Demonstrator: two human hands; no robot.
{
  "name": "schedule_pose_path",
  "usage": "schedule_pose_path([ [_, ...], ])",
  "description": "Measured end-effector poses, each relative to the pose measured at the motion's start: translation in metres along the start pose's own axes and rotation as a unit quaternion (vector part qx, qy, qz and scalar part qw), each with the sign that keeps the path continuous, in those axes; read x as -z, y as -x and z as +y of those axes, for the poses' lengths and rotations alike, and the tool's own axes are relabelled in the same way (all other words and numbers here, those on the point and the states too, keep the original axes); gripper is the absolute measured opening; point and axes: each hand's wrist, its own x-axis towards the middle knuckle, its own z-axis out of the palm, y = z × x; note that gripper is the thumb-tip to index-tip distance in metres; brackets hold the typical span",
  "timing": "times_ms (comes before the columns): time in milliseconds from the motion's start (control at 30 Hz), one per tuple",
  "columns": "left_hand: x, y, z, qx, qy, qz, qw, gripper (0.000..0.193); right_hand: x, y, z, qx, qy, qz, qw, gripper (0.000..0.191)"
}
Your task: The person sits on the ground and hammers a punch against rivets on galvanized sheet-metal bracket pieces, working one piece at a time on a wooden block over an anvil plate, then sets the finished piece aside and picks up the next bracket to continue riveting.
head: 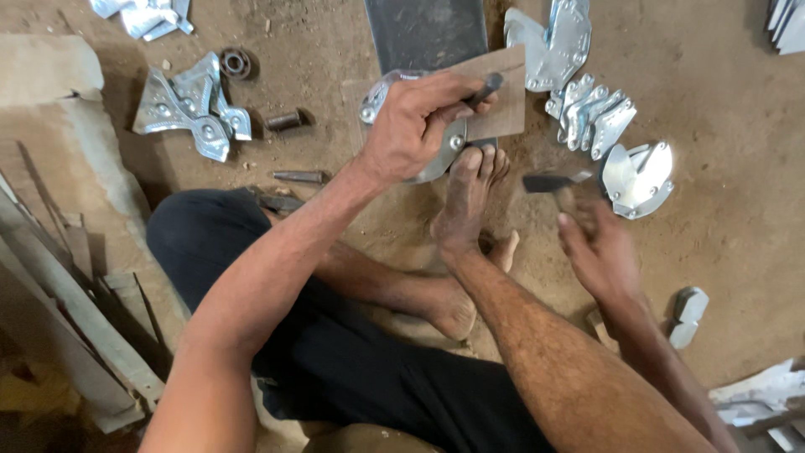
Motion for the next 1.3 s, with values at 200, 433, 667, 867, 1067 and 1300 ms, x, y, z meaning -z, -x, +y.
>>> schedule_pose_path([
  [200,-0.006,0.008,-0.011,-0.018,-0.024,-0.004,1.000,0.037,0.022,0.026,-0.100,-0.008,0.138,-0.048,0.989,0.036],
  [433,-0.008,0.006,-0.018,-0.038,-0.086,0.000,0.996,0.048,0.049,0.029,-0.170,0.269,-0.250,0.011,0.930,0.041],
  [667,-0.007,0.009,-0.021,-0.045,-0.093,0.005,0.995,0.045,0.045,0.008,-0.157,0.328,-0.096,0.069,0.937,0.050],
  [867,-0.006,0.007,-0.022,-0.055,-0.106,0.005,0.993,0.048,0.046,0.008,-0.176,0.323,-0.080,-0.011,0.943,0.037],
  [1067,-0.006,0.007,-0.021,-0.058,-0.093,-0.006,0.994,0.044,0.052,0.015,-0.160,0.231,0.031,0.010,0.972,0.041],
  [1300,-0.006,0.009,-0.019,-0.045,-0.084,-0.019,0.995,0.046,0.046,-0.003,-0.148,0.206,0.130,-0.004,0.970,0.031],
])
